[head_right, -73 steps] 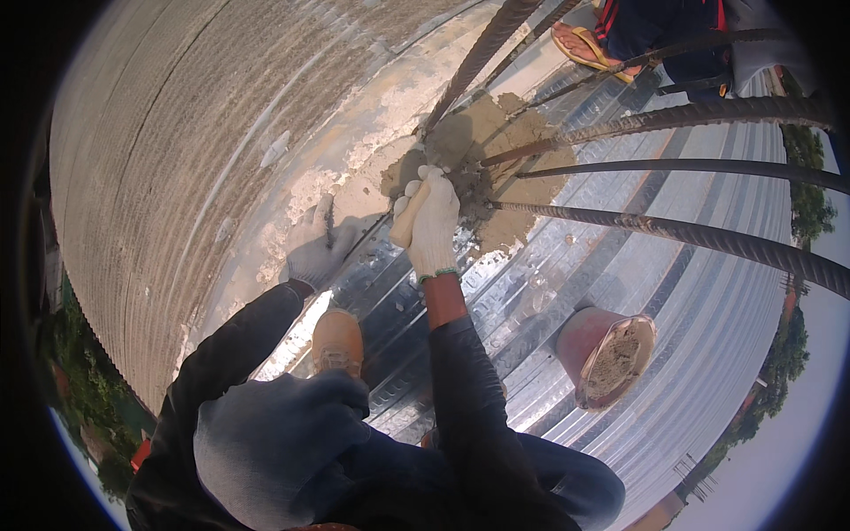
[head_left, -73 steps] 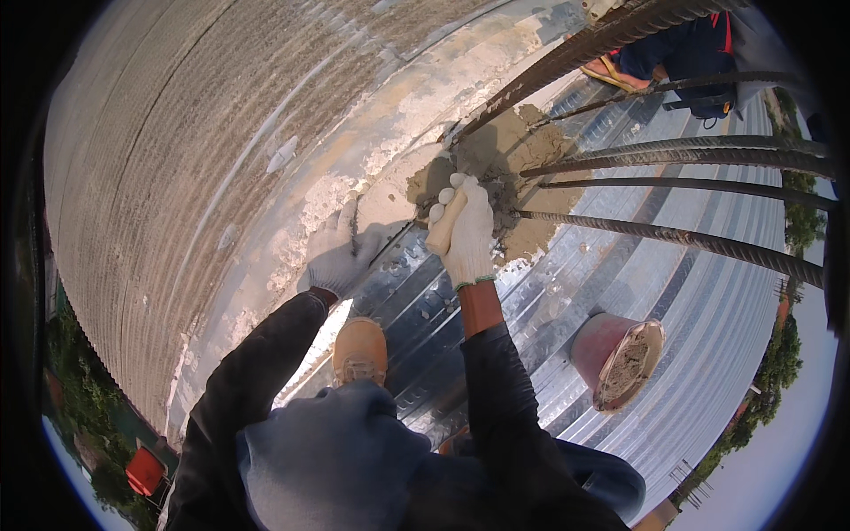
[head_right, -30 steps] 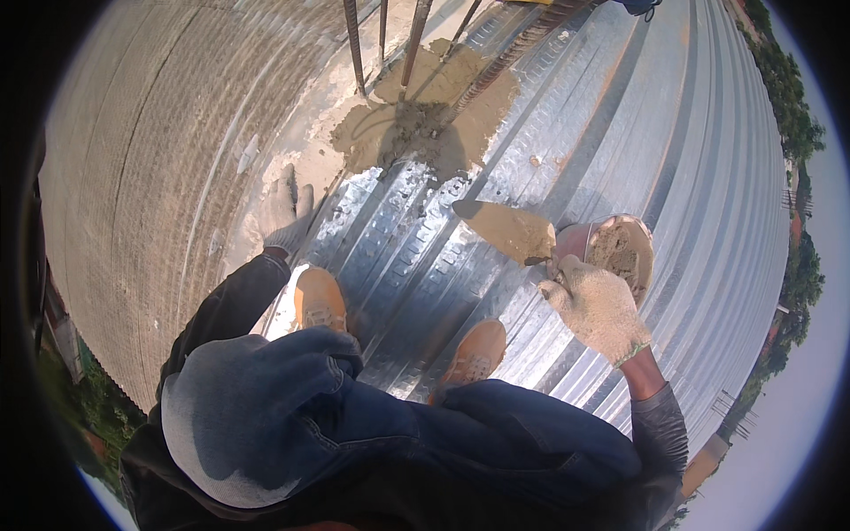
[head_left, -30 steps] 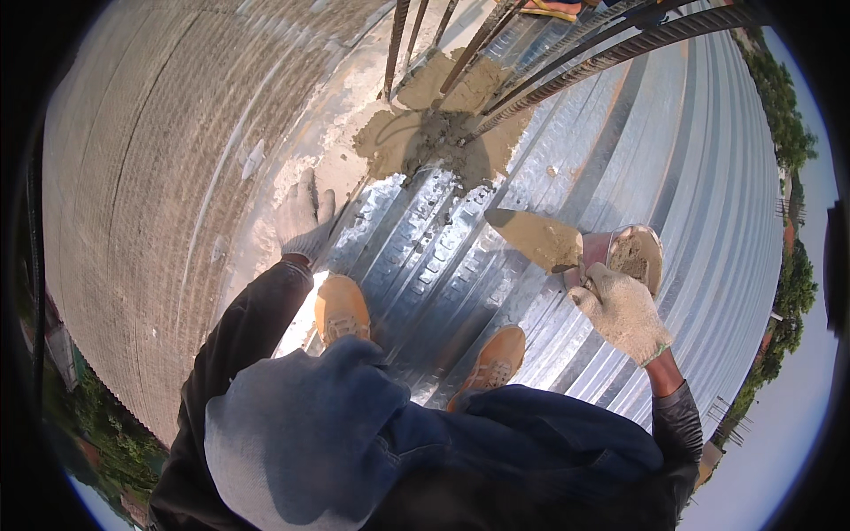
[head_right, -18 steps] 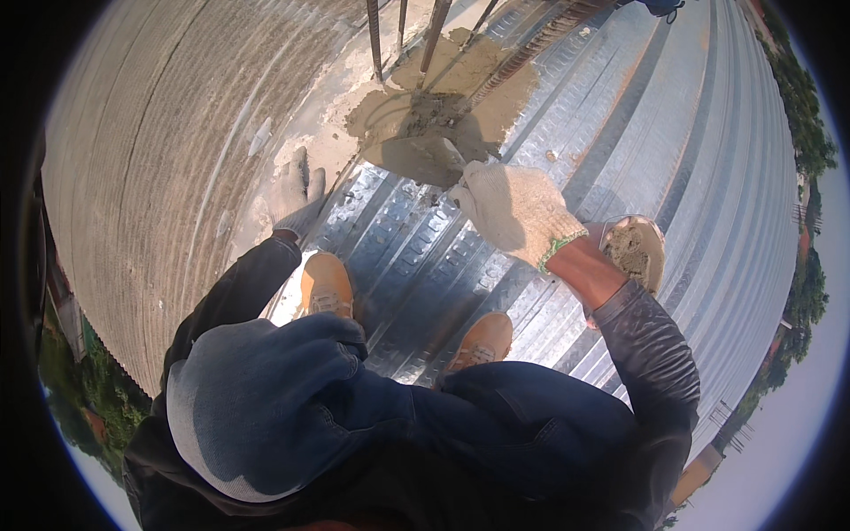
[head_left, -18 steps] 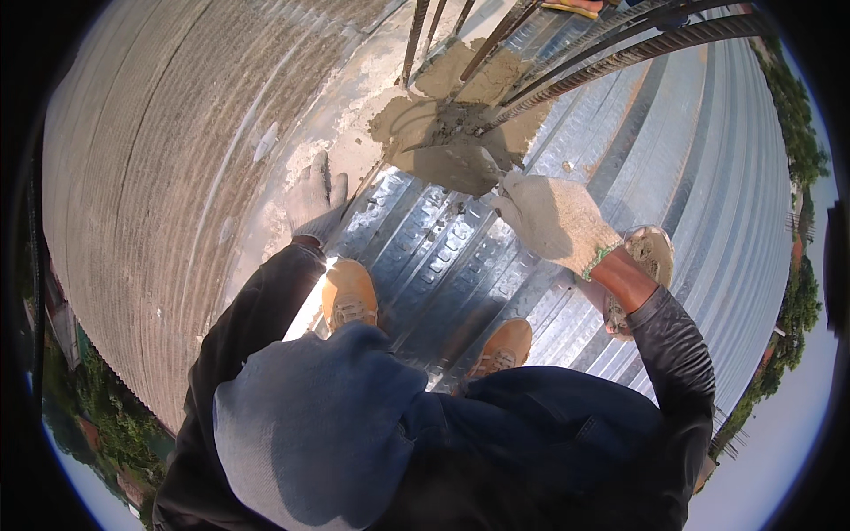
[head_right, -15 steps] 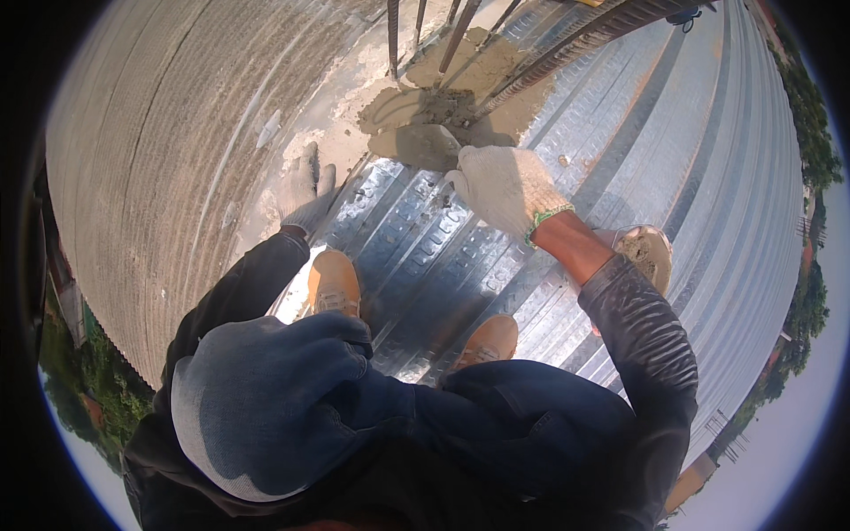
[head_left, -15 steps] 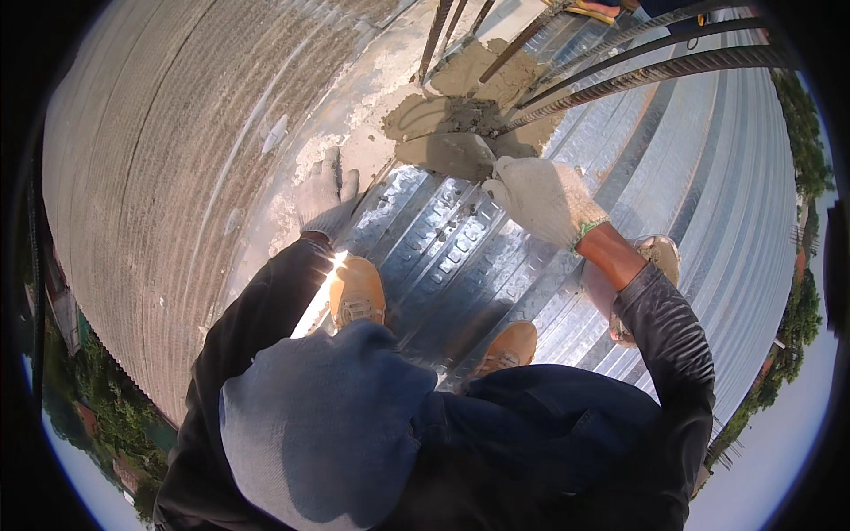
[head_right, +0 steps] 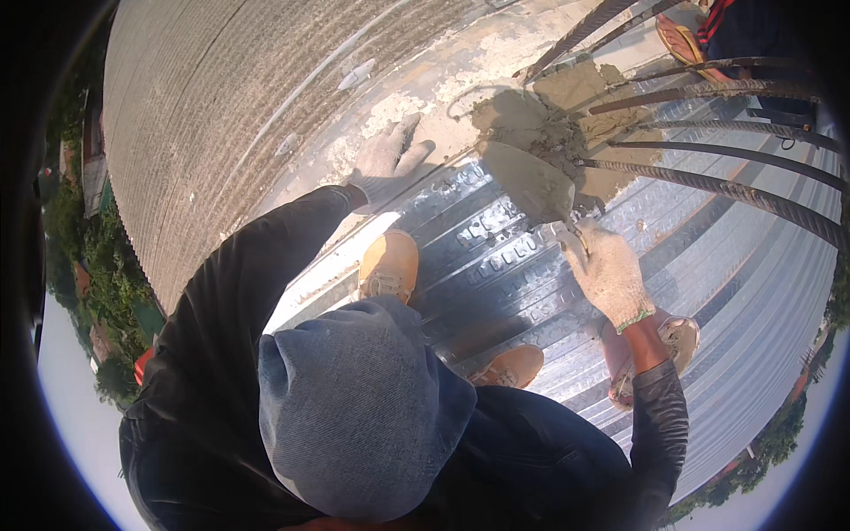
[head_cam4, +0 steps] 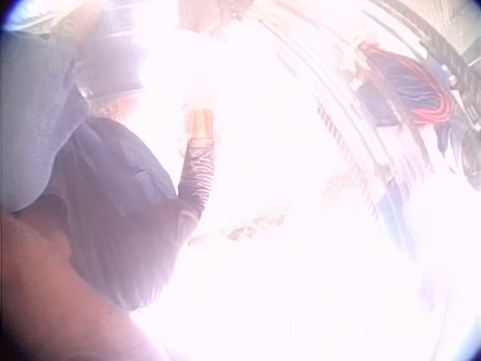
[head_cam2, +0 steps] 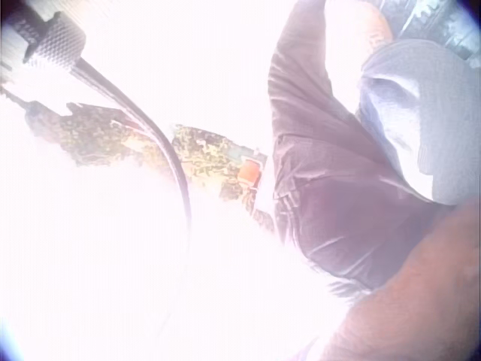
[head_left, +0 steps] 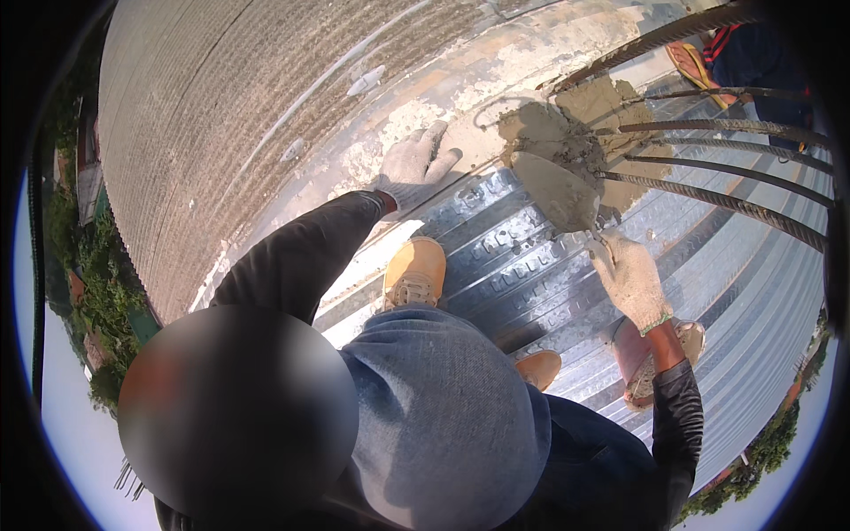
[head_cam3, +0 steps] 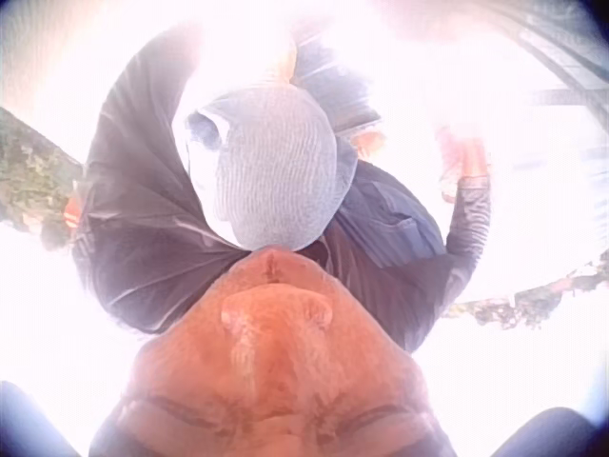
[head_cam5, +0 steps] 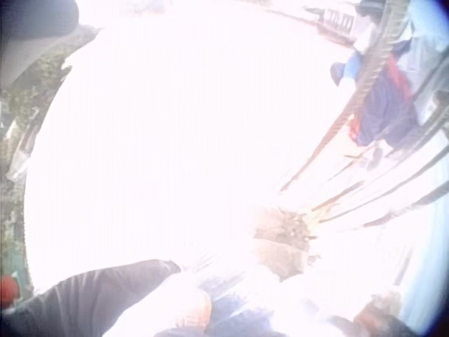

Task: The person scoops cement from a bucket with a trowel and applies it to the base of vertical rebar rods on a corrugated metal roof. The person repeatedly smooths the cement around the rebar junctions.

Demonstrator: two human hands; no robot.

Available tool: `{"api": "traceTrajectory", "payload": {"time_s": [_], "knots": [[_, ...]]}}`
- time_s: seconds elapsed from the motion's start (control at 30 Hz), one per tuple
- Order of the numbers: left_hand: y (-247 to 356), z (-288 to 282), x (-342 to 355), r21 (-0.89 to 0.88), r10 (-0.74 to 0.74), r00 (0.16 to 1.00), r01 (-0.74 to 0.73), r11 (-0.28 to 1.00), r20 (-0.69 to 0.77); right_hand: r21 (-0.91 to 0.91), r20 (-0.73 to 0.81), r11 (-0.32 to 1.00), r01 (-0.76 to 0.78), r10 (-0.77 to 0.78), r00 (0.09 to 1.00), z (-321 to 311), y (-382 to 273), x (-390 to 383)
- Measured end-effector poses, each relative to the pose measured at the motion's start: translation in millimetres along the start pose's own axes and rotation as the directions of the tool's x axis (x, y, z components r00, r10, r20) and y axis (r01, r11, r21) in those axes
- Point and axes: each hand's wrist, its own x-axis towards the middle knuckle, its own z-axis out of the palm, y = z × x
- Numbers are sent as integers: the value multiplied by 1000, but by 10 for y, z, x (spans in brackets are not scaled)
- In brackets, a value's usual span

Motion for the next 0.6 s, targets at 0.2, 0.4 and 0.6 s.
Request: {"api": "traceTrajectory", "payload": {"time_s": [0.2, 0.4, 0.6], "knots": [[-769, -457, -601, -72, -135, 985, 128, 989, -105, 123, 111, 983, -137, 123, 986, 174, 22, -627], [-1577, -389, -2141, 77, -307, 878, 357, 931, -369, 196, 101, 956, -217, 201, 974, 305, 92, -851], [-1397, -118, -2363, 237, -317, 831, 457, 857, -456, 203, 103, 961, -189, 171, 980, 234, 23, -871]]}}
